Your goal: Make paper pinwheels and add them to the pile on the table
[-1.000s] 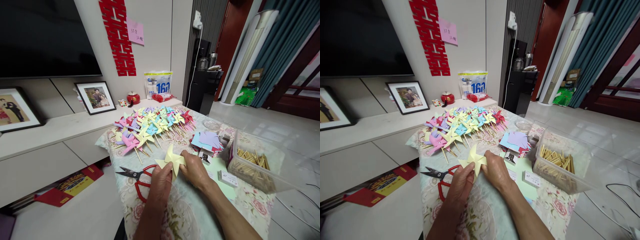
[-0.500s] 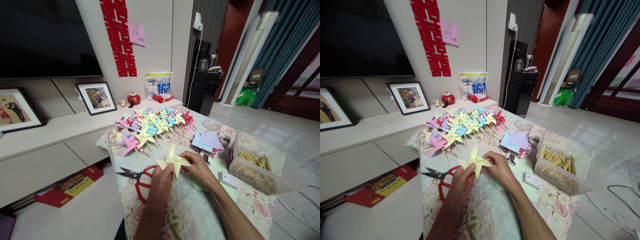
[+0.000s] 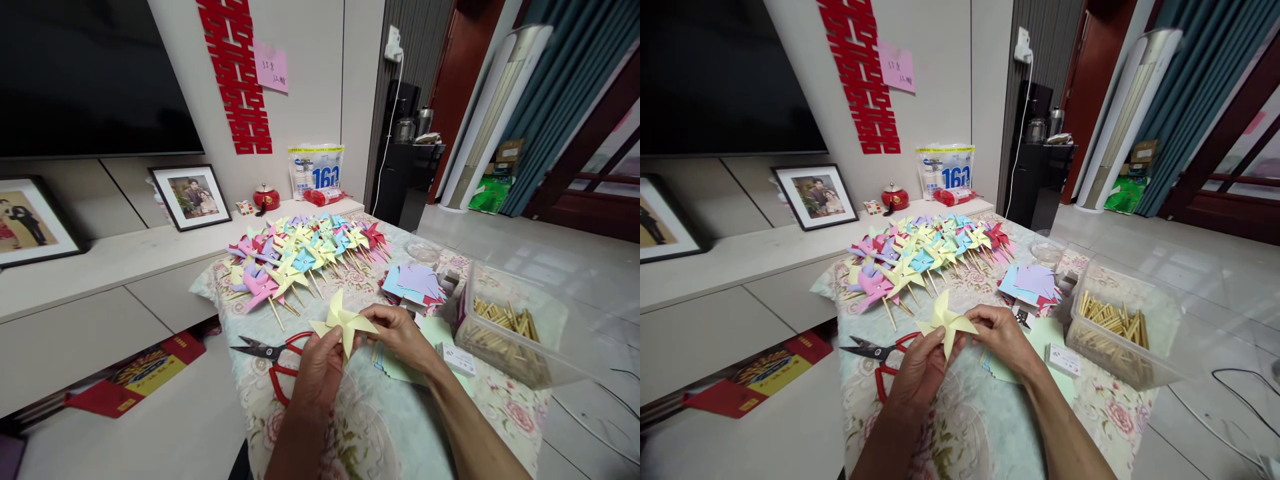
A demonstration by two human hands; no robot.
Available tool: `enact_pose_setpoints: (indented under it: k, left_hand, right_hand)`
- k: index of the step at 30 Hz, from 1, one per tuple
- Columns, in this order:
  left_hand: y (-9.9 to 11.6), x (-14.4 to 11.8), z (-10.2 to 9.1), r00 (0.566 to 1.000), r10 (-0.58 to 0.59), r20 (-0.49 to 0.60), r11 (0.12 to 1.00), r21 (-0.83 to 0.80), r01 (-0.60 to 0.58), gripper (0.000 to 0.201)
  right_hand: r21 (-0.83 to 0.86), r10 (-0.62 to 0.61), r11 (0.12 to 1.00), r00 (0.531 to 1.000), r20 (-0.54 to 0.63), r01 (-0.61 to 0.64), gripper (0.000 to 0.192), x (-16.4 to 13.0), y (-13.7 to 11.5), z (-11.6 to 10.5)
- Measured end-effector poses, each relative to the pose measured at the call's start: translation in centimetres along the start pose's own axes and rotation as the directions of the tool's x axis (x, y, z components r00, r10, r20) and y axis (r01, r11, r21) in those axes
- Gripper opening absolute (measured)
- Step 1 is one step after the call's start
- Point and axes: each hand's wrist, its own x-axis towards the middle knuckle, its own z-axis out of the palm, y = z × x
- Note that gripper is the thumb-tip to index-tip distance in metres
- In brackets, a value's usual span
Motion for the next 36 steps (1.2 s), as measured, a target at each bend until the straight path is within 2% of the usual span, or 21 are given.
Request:
enact_pose_setpoints:
  k: [7, 14, 19, 22, 25, 29, 32, 36]
  left_hand:
    - [0.0, -0.3, 0.0, 0.999, -0.051, 0.003, 0.999, 0.005, 0.051, 0.019]
    - [0.1, -0.3, 0.5, 0.999, 0.002, -0.046, 0.993, 0.121, 0.003, 0.022]
    - [-0.2, -0.1, 1.0, 0.985, 0.133, -0.110, 0.982, 0.153, -0.116, 0.022]
    - [-0.8, 0.4, 0.7, 0.961, 0.210, -0.182, 0.957, 0.239, -0.164, 0.023]
    - [-1.2, 0.8, 0.2, 0.935, 0.276, -0.221, 0.924, 0.327, -0.196, 0.025]
    - [-1.2, 0.8, -0.1, 0.929, 0.314, -0.194, 0.885, 0.415, -0.213, 0.031]
    - [-1.0, 0.4, 0.3, 0.927, 0.332, -0.175, 0.860, 0.460, -0.221, 0.030]
    - [-0.9, 0.1, 0.9, 0.931, 0.327, -0.160, 0.862, 0.453, -0.225, 0.030]
  right_hand:
    - [-0.050, 0.007, 0.999, 1.000, 0.020, -0.005, 0.022, -0.3, -0.3, -0.4]
    - [-0.036, 0.050, 0.998, 0.999, -0.012, -0.050, 0.016, 0.0, 0.0, -0.4]
    - [0.066, 0.011, 0.998, 0.972, -0.235, 0.004, 0.023, 0.1, 0.0, -1.8]
    - [0.099, -0.028, 0.993, 0.956, -0.293, 0.060, 0.027, 0.0, -0.2, -2.3]
    - [-0.021, -0.162, 0.987, 0.954, -0.254, 0.162, 0.022, -0.3, -0.8, -1.9]
    - [-0.297, -0.303, 0.920, 0.945, -0.122, 0.256, 0.015, -0.6, -1.4, -0.5]
    - [-0.450, -0.358, 0.841, 0.932, -0.048, 0.300, 0.014, -0.6, -1.5, 0.4]
    - [-0.517, -0.375, 0.794, 0.927, -0.002, 0.320, 0.015, -0.4, -1.2, 1.2]
